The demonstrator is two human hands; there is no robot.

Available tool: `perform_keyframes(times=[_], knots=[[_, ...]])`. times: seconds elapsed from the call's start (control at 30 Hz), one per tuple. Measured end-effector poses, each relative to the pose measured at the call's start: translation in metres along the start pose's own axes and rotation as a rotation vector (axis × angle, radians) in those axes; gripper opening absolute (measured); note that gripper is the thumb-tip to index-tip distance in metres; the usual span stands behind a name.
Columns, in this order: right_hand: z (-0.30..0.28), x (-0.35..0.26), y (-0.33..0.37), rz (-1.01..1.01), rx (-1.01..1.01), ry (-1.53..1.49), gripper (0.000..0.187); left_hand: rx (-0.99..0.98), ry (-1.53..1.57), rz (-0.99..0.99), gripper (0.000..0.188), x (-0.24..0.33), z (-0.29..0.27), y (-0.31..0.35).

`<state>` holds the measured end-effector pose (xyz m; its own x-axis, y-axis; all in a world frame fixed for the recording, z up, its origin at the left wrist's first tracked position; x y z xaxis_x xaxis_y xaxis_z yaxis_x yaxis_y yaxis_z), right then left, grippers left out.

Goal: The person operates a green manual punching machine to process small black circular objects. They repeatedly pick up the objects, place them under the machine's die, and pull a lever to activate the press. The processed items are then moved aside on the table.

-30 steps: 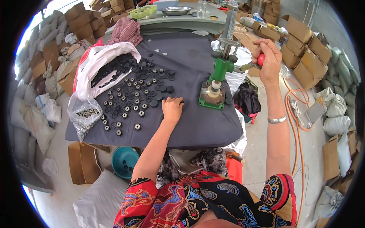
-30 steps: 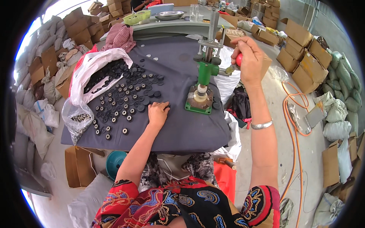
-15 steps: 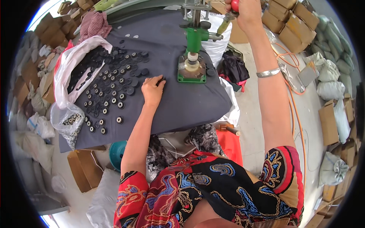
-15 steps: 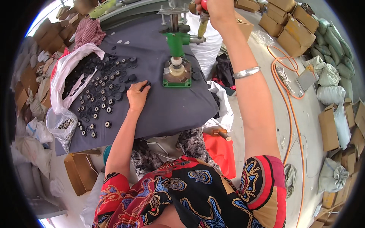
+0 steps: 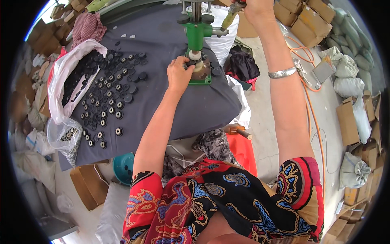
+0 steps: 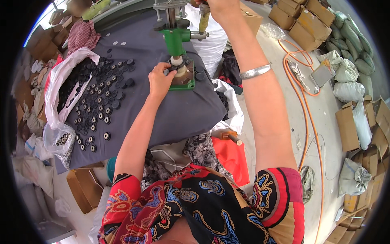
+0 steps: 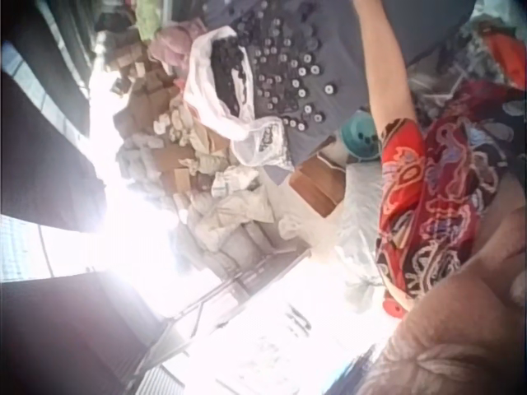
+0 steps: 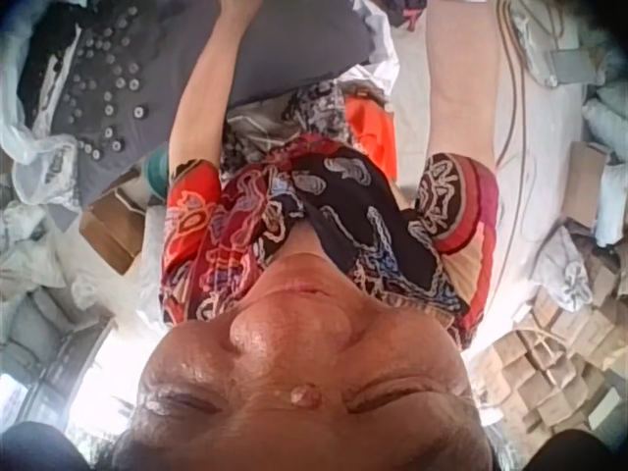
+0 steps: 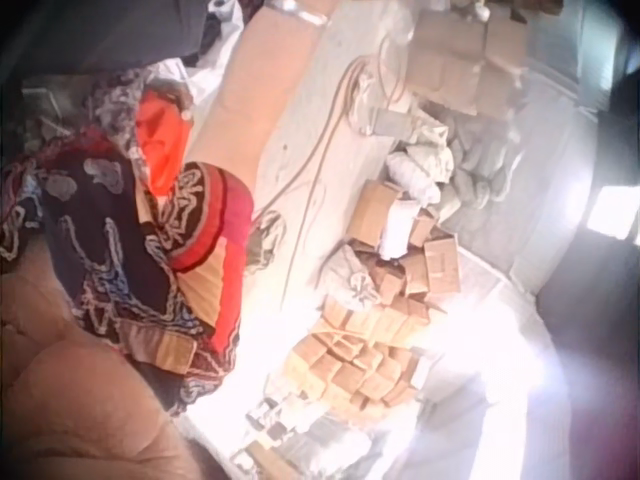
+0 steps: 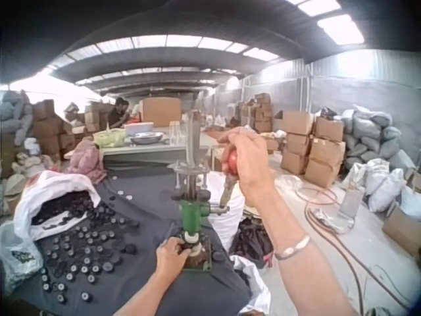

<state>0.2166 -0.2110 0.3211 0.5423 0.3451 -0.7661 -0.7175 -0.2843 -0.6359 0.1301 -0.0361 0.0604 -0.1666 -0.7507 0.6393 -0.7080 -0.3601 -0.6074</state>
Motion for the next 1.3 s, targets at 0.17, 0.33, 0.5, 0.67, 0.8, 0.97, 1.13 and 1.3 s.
perform_keyframes(times=[0.17,0.33,0.5,0.67,0.8,0.97,1.13,1.3], knots=[[0.004,-0.009,0.006,-0.131,-0.049,0.046,0.025,-0.027,0.075,-0.042,0.038,-0.002,0.009,-0.006],[0.004,-0.006,0.009,-0.018,-0.025,0.0,0.025,-0.034,0.109,-0.061,0.041,0.001,0.013,-0.012],[0.003,-0.004,0.019,-0.063,-0.032,-0.019,0.023,-0.083,0.056,-0.12,0.052,0.002,0.015,-0.015],[0.007,-0.009,0.079,-0.079,-0.012,0.061,0.022,-0.075,0.073,-0.125,0.059,0.0,0.011,-0.012],[0.003,0.032,0.182,-0.409,-0.127,0.28,0.013,-0.001,0.07,-0.011,0.062,-0.001,0.004,-0.001],[0.004,0.043,0.198,-0.391,-0.168,0.352,0.012,-0.028,-0.179,0.059,0.051,0.005,-0.03,0.027],[-0.004,0.03,0.172,-0.169,-0.154,0.299,0.017,0.109,-0.567,0.137,0.043,-0.02,-0.085,0.034],[0.01,0.0,0.1,-0.049,-0.157,0.067,0.022,-0.056,-0.878,0.076,0.042,-0.064,-0.095,0.022]])
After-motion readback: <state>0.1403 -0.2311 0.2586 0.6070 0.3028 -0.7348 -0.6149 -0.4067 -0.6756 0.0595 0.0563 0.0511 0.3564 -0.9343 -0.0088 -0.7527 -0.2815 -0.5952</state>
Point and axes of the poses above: each hand's wrist, its own y-axis away from the middle knuckle, its own z-axis out of the palm, x = y × z, the point moved 6 cm from there along -y, towards the middle knuckle, and after that the axes turned 4 degrees about z, right-handed, at the moved point
